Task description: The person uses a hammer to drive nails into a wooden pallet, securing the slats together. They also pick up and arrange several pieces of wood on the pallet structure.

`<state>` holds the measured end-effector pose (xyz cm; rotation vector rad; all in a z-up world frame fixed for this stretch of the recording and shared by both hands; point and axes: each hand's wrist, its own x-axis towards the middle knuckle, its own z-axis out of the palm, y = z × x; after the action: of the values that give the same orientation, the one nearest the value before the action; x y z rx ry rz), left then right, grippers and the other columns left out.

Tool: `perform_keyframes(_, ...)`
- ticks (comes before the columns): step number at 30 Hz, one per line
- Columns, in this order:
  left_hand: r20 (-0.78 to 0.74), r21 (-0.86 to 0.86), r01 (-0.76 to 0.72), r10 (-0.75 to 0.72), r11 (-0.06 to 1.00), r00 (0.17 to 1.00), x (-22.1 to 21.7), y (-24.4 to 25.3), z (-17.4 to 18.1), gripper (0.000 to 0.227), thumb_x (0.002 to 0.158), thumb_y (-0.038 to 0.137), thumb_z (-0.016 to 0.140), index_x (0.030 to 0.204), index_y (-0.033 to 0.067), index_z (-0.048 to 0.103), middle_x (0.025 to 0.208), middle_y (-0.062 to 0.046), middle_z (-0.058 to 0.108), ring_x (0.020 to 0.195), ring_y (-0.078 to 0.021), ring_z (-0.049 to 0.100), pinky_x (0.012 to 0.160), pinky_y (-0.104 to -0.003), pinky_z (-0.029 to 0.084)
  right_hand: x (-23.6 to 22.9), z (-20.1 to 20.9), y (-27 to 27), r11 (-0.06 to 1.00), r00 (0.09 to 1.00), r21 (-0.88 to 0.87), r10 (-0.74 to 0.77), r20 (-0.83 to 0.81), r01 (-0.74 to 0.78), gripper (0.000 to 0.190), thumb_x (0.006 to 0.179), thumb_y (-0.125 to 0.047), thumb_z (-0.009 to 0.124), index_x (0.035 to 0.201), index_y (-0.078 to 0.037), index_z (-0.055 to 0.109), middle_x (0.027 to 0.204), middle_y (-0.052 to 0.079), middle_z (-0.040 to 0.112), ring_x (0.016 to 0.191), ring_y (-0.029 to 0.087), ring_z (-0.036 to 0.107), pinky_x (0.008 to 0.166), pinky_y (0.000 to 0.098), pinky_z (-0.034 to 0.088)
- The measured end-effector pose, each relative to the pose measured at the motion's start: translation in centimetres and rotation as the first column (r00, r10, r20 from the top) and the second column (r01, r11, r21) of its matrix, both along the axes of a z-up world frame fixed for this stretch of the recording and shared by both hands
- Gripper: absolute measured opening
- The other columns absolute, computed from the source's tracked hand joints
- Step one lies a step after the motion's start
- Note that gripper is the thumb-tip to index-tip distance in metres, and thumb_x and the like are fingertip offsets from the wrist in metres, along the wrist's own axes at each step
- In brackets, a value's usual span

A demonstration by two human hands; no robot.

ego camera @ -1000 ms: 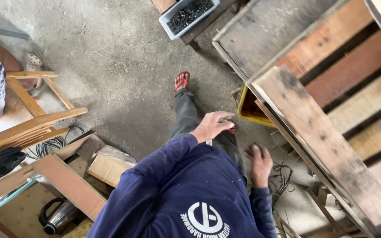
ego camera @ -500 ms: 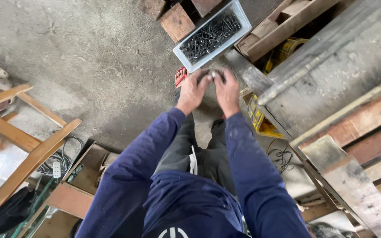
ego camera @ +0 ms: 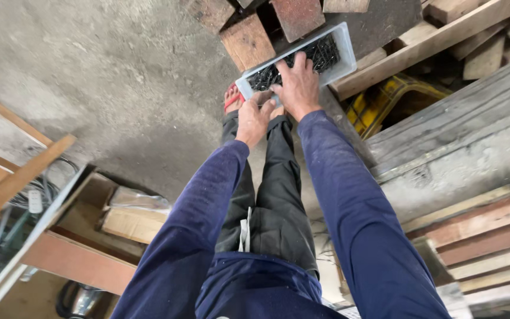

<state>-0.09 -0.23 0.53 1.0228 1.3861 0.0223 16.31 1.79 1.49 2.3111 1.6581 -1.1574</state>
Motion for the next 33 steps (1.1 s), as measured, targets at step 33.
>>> perform_keyframes(33,0.098,0.013,-0.385,0.382,0.923,0.919,10.3,0.4,-6.4,0.052,0.105,0.044,0.056,0.116,-0.0041,0.070,0.094,-0.011,0.076,0.085,-0.0182,0.067,0.082,-0.036,0.056,12.2,1.3,1.2,0.892,0.702,-0.357,-0.442,-0.558,0.277,0.041,0.103,-0.008,0.055,0.144,-0.010,0.054,0.134,0.013,0.068,0.104,0.020,0.075,0.087,0.0333,0.064)
